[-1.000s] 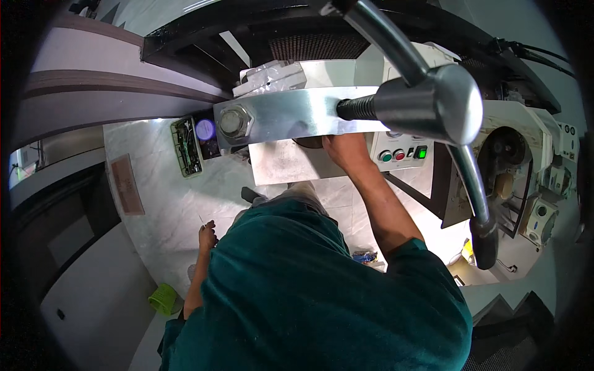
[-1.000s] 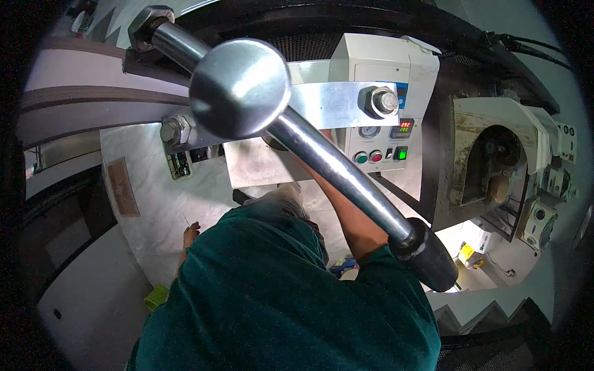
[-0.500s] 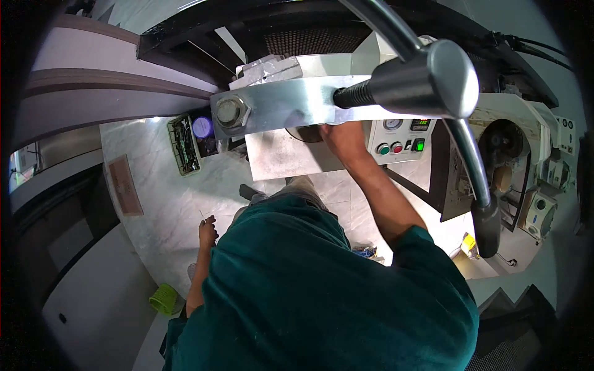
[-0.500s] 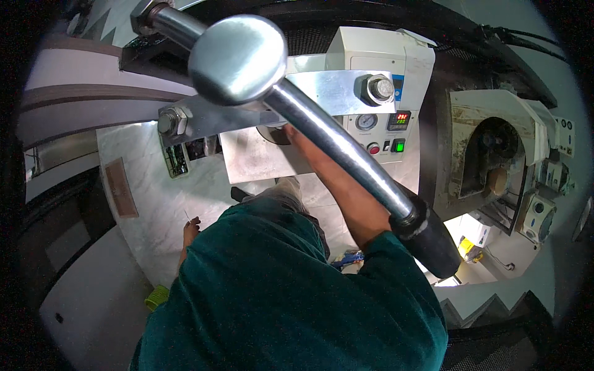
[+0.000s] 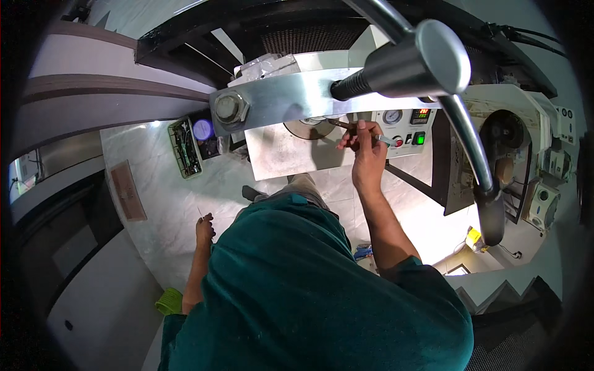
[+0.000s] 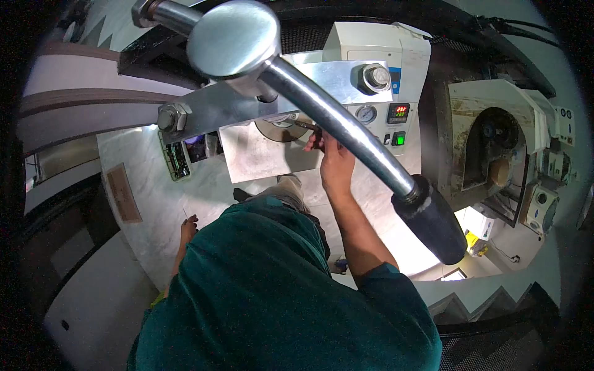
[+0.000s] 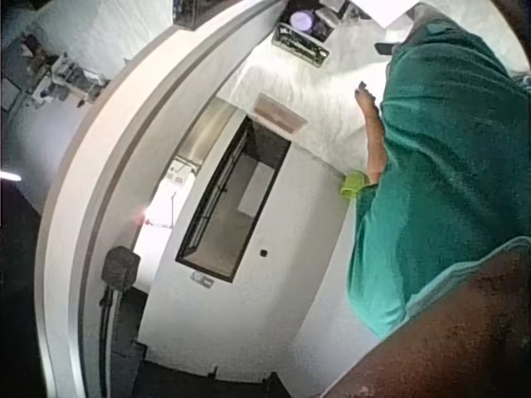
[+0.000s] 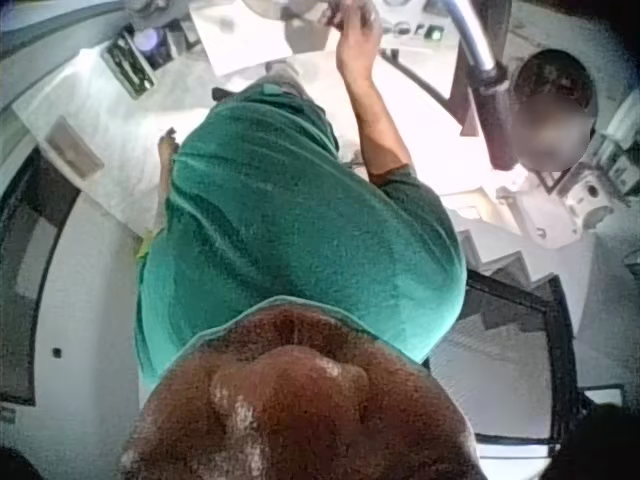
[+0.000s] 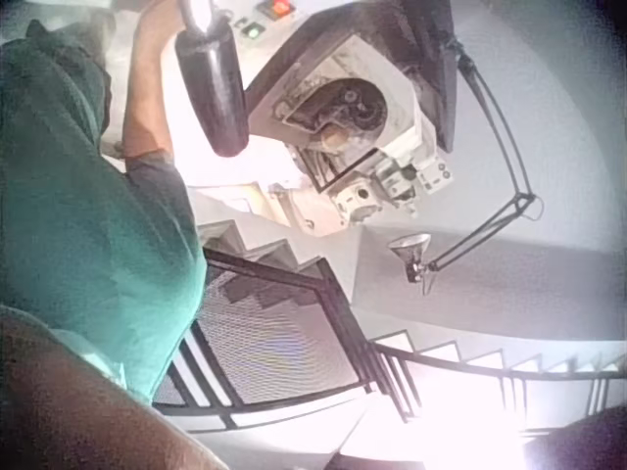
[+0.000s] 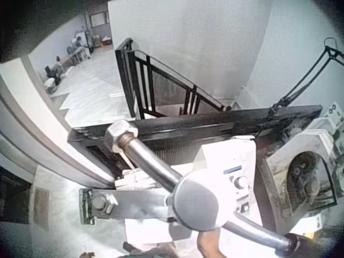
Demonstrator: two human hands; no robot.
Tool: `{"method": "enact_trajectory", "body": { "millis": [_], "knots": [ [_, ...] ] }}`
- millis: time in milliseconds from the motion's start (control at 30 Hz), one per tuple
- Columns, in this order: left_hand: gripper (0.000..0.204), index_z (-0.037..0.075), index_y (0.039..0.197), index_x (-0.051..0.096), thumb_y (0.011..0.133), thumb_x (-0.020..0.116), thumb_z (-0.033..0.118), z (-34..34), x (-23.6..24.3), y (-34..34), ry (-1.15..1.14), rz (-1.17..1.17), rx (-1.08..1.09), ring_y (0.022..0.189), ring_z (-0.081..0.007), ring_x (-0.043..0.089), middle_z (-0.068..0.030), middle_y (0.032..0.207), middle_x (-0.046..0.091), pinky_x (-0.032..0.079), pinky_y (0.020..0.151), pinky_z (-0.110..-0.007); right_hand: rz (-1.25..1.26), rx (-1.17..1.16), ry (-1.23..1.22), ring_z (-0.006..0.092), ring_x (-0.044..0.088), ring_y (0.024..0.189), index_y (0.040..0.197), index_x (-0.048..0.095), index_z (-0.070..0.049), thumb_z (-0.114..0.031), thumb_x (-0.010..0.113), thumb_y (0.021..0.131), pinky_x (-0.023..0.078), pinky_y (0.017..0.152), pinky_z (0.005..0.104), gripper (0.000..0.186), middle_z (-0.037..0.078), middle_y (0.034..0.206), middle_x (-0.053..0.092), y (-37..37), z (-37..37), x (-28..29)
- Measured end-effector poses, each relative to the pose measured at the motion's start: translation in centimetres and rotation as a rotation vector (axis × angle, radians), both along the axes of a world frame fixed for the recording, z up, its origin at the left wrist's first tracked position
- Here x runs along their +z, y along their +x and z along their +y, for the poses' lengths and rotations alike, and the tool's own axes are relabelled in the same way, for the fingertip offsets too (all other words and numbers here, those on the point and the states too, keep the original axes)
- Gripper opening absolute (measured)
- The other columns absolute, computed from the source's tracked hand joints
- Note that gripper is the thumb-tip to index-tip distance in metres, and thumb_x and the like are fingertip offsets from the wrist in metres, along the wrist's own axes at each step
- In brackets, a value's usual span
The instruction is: The person shapes a piece mounted on a metal rod, alternating between grinding it against the rotating wheel of a machine and scraping it with hand tools.
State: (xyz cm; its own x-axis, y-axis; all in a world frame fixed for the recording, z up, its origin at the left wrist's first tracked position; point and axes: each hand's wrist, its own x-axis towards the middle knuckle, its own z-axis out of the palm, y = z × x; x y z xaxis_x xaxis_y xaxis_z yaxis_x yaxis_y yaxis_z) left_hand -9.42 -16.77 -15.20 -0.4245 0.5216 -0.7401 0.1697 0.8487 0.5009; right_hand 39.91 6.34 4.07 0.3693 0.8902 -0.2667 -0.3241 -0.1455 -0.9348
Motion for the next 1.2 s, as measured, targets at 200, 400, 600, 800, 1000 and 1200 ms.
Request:
{"method": "enact_trajectory", "body": {
  "millis": [200,400,600,800,1000,1200],
  "knots": [
    [0.030,0.006,0.098,0.059,0.091,0.066,0.034,2.9,3.3,2.6,-0.155,0.001,0.194,0.048,-0.0106,0.039,0.0000,0.069,0.041,0.033,0.041,-0.030,-0.690,0.313,0.020,0.0225,0.065,0.075,0.104,0.062,0.002,-0.018,0.061,0.100,0.055,0.067,0.0367,0.020,0.013,0.085,0.066,-0.1,3.0,-1.9],
    [0.031,0.004,0.099,0.061,0.091,0.066,0.034,0.1,1.1,2.2,-0.198,0.010,0.232,0.046,-0.0117,0.039,0.0002,0.067,0.043,0.033,0.038,-0.031,-1.180,0.571,0.149,0.0467,0.065,0.087,0.104,0.065,-0.001,-0.011,0.066,0.085,0.054,0.079,0.0536,0.021,0.025,0.094,0.067,-1.2,5.9,-3.9],
    [0.032,0.004,0.096,0.061,0.090,0.067,0.034,-8.2,-4.9,-2.3,-0.015,0.016,-0.055,0.047,-0.0123,0.040,-0.0004,0.064,0.043,0.033,0.043,-0.031,-1.174,0.636,0.463,0.0470,0.065,0.082,0.092,0.068,0.001,-0.008,0.064,0.080,0.054,0.076,0.0523,0.016,0.023,0.087,0.068,0.3,7.4,-4.6],
    [0.031,0.005,0.096,0.062,0.090,0.066,0.034,-6.8,-3.8,-1.0,-0.047,0.037,-0.062,0.047,-0.0122,0.039,-0.0005,0.065,0.043,0.032,0.042,-0.031,-1.485,0.898,0.430,0.0463,0.065,0.081,0.090,0.069,0.001,-0.009,0.065,0.081,0.054,0.077,0.0520,0.014,0.021,0.084,0.067,1.3,7.2,-4.8],
    [0.028,0.005,0.100,0.060,0.092,0.064,0.032,-4.4,-1.0,0.5,0.005,-0.015,0.033,0.046,-0.0119,0.038,0.0002,0.067,0.041,0.031,0.040,-0.031,-1.248,0.541,0.522,0.0455,0.067,0.077,0.093,0.067,0.002,-0.013,0.064,0.089,0.053,0.072,0.0537,0.016,0.023,0.081,0.069,0.4,7.0,-3.9],
    [0.031,0.004,0.100,0.062,0.092,0.065,0.034,-5.7,-1.6,0.5,0.017,0.014,-0.003,0.047,-0.0121,0.039,0.0000,0.067,0.043,0.032,0.042,-0.031,-0.647,0.285,-0.097,0.0304,0.069,0.063,0.098,0.061,0.004,-0.021,0.060,0.102,0.054,0.061,0.0416,0.026,0.017,0.075,0.070,0.2,3.1,-2.0]
  ]
}}
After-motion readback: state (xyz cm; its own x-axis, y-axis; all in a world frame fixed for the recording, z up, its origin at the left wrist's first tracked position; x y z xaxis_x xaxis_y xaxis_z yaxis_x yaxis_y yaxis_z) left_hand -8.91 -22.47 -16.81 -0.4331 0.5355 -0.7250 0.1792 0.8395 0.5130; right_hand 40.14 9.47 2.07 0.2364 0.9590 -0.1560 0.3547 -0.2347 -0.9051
